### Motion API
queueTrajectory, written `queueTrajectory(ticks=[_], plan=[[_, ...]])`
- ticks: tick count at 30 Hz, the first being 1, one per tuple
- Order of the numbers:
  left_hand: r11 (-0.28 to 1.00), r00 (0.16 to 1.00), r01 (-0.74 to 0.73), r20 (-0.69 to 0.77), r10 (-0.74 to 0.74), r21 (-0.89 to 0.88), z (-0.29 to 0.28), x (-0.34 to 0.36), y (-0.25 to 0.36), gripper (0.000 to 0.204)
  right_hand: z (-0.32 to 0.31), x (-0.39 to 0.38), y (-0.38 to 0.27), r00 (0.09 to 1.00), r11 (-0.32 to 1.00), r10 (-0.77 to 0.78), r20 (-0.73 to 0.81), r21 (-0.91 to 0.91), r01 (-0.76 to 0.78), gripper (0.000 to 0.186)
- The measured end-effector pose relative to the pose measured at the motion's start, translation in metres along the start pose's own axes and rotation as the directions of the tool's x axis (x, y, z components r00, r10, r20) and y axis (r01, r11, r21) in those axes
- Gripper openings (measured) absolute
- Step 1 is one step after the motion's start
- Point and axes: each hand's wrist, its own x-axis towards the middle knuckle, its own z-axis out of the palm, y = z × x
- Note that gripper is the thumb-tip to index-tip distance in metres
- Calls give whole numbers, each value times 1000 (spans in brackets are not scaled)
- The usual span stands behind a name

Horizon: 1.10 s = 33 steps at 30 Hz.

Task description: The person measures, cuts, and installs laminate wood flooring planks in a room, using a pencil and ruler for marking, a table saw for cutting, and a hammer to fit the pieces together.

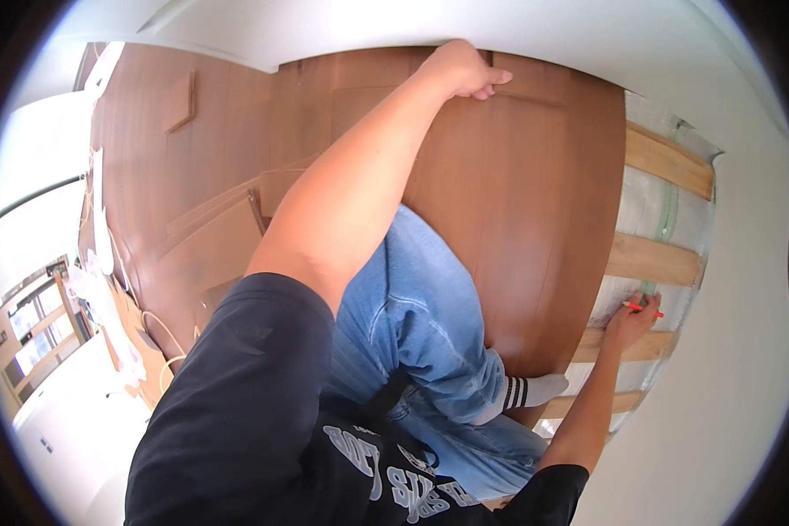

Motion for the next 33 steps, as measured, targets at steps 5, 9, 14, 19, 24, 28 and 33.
queueTrajectory(ticks=[5, 9, 14, 19, 24, 28, 33], plan=[[1000, 1000, 15, 3, -15, 4, 0, -9, 7, 46, -3, -2, 14, 1000, 1000, -8, 14, 7, 8, 43], [996, 999, -34, -19, 36, 87, -3, 0, -2, 51, 0, 1, 0, 1000, 1000, -5, 22, -21, 5, 45], [992, 998, -54, -11, 55, 111, -3, -3, -4, 52, -3, -2, -9, 997, 998, 57, 42, -17, -56, 47], [993, 1000, 2, 19, -4, 119, 0, 4, -4, 52, 0, 0, -1, 997, 998, 54, 63, 25, -55, 48], [990, 999, 33, 20, -36, 141, 4, 2, 3, 50, -2, 0, 10, 1000, 1000, -4, -2, -10, 4, 48], [997, 1000, 21, -2, -20, 80, -5, 2, 2, 50, 5, 3, 1, 1000, 999, -27, 5, -25, 27, 45], [997, 998, 63, -19, -63, 40, 5, -9, 15, 56, 1, 0, 5, 999, 999, -22, -37, -44, 20, 39]])
